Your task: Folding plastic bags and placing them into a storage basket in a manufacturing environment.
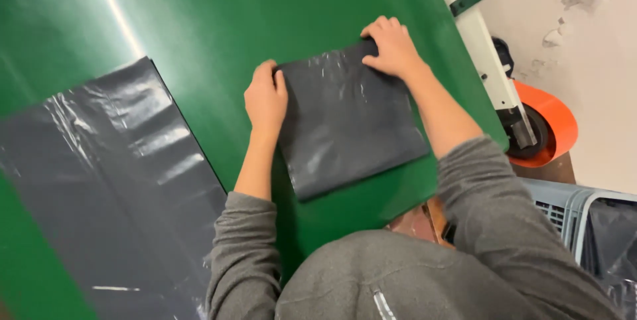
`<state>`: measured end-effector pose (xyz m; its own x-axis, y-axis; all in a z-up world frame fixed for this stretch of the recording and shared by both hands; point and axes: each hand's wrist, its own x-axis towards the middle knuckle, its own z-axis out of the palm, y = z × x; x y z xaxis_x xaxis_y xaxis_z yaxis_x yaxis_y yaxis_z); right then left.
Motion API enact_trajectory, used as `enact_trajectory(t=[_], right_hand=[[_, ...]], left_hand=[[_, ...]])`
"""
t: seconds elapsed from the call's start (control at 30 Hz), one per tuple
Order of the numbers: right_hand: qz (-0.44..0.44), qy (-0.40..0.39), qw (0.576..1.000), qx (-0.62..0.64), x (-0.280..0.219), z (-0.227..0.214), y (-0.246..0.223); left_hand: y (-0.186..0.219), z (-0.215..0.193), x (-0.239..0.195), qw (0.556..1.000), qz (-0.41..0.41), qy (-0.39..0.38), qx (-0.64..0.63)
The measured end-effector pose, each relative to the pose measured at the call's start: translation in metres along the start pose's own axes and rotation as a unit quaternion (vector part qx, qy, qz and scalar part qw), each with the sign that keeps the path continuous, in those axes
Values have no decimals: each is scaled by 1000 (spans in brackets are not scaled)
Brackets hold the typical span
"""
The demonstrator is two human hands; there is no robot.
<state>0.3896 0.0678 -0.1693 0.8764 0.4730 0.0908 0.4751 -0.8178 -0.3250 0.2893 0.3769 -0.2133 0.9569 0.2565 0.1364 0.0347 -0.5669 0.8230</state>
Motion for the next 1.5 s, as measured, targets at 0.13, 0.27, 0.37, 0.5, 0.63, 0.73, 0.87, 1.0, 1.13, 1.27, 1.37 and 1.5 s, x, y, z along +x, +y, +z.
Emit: enact_trajectory(t=[0.13,0.27,0.37,0.5,0.63,0.73,0.87,1.0,1.13,1.27,1.37,1.5], right_hand=[[36,-142,986,-81,18,9,8],[39,-177,971,-156,19,10,-1],[21,-79,997,-15,-22,1,-14],[-104,96,990,18,-122,-62,-96],[-71,149,986,-2,-209,-48,-111],[-53,152,987,-13,-240,-30,-110],[-44,164,985,-15,-252,-19,-103],[-45,172,984,-13,-258,-15,-100],[-43,161,986,-31,-260,-18,-117],[-155,142,978,9,-251,-27,-168],[-199,72,972,103,-262,2,-186],[-183,38,966,177,-301,31,-163]], left_hand=[[55,-23,-40,991,91,48,86],[55,3,-93,990,110,-77,-45],[30,35,-123,922,-182,-200,-277],[12,-6,-127,747,-326,-187,-549],[-12,-23,-147,630,-379,-146,-662],[-18,-29,-163,670,-327,-146,-650],[-11,-34,-189,853,-268,-26,-447],[76,-81,-212,994,-45,19,-95],[66,-82,-224,917,292,-52,268],[42,-69,-223,839,347,-177,380],[65,-60,-216,851,312,-308,288],[105,-33,-176,833,255,-478,110]])
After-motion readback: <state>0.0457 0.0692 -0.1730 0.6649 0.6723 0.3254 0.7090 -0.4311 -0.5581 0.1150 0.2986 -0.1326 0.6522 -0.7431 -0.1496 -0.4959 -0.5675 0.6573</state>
